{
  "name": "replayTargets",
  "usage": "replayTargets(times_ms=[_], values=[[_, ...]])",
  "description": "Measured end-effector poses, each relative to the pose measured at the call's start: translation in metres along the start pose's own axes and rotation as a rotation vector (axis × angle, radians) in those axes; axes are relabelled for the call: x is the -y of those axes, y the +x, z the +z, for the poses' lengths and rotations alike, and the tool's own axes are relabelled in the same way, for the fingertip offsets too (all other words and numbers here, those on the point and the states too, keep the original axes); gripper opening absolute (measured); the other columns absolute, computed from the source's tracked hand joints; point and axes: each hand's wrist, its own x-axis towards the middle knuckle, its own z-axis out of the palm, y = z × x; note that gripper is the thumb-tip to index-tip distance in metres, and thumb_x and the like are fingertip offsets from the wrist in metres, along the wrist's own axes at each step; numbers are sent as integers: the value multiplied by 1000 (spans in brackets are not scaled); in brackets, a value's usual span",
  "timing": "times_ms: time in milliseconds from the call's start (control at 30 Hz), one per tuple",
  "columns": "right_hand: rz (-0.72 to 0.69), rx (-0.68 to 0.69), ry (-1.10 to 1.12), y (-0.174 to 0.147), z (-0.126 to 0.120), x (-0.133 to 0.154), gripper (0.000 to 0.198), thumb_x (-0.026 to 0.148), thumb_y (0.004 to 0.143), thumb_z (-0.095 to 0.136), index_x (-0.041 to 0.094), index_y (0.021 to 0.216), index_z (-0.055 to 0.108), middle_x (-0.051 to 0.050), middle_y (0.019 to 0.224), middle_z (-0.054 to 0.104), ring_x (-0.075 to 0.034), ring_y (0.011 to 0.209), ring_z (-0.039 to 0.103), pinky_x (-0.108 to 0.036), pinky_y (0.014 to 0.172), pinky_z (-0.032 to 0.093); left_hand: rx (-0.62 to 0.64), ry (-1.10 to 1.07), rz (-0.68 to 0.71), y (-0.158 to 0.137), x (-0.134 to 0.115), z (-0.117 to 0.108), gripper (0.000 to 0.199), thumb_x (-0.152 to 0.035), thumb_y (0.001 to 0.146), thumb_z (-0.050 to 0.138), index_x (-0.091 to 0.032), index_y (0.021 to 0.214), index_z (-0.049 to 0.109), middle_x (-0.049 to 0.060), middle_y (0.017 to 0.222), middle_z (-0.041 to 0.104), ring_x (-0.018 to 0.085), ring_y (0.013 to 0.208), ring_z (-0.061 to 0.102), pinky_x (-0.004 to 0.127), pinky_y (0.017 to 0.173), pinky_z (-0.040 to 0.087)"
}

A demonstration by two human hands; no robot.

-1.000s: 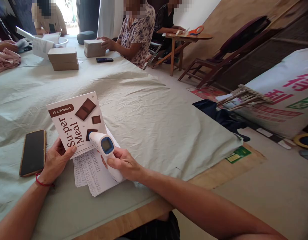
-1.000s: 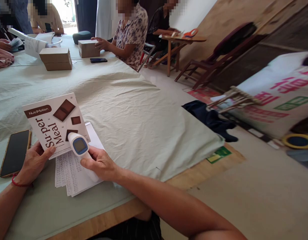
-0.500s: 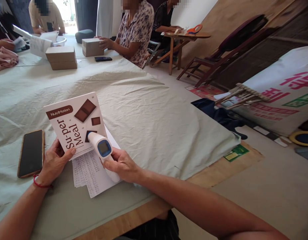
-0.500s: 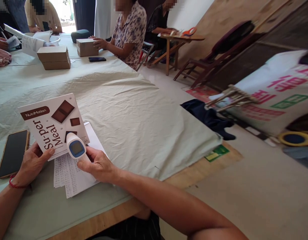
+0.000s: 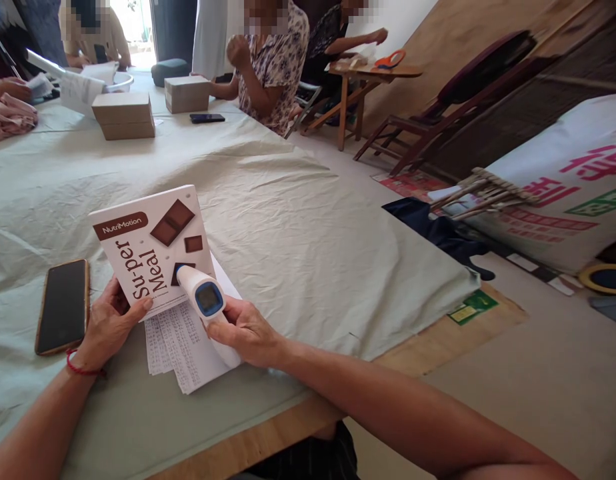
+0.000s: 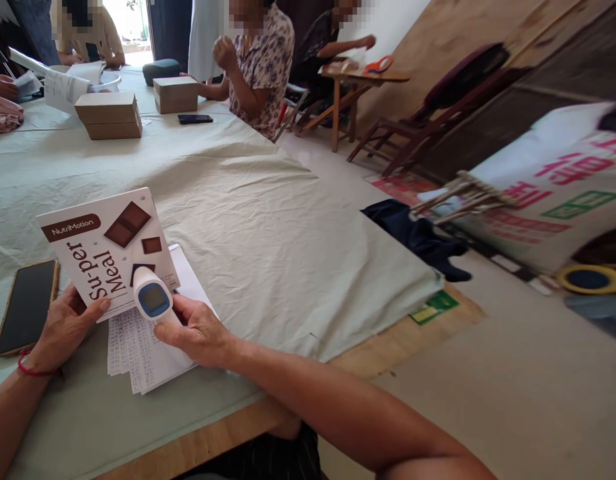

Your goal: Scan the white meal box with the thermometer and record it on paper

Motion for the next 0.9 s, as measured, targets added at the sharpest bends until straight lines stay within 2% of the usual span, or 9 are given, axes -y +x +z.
replayTargets(times_ms=[200, 433, 533, 733, 900], values=[[40, 58, 124, 1, 1, 2, 31, 40, 70, 72, 20, 89, 58, 0, 81, 57, -14, 72, 50, -28, 67, 42, -12, -17, -5, -1, -3, 0, 68, -48, 62, 84, -17, 116, 58, 14, 118, 72, 33, 108, 69, 48, 95, 58], [117, 85, 197, 2, 0, 6, 35, 40, 64, 78, 18, 85, 61, 1, 79, 58, -13, 72, 51, -28, 65, 43, -18, -14, -10, 0, -4, 1, 67, -48, 59, 85, -18, 112, 57, 13, 116, 72, 33, 107, 70, 48, 93, 59], [106, 78, 238, 2, -2, 8, 33, 38, 63, 78, 19, 83, 61, 2, 74, 57, -11, 66, 50, -26, 61, 42, 5, -8, -15, 1, -2, 0, 65, -50, 60, 85, -19, 110, 57, 13, 114, 73, 33, 106, 70, 48, 91, 60], [-62, -85, 196, -2, -12, 15, 24, 33, 65, 74, 20, 80, 61, 3, 66, 54, -10, 58, 44, -25, 55, 40, 4, 34, -14, 1, -2, -2, 64, -55, 61, 84, -19, 108, 59, 13, 112, 73, 34, 105, 70, 47, 87, 61], [-89, -201, 139, -3, -20, 23, 23, 34, 65, 73, 21, 79, 60, 2, 68, 54, -11, 60, 46, -27, 57, 41, -2, 17, -8, 1, 1, -3, 63, -52, 60, 85, -19, 109, 60, 12, 110, 74, 33, 103, 71, 48, 89, 60]])
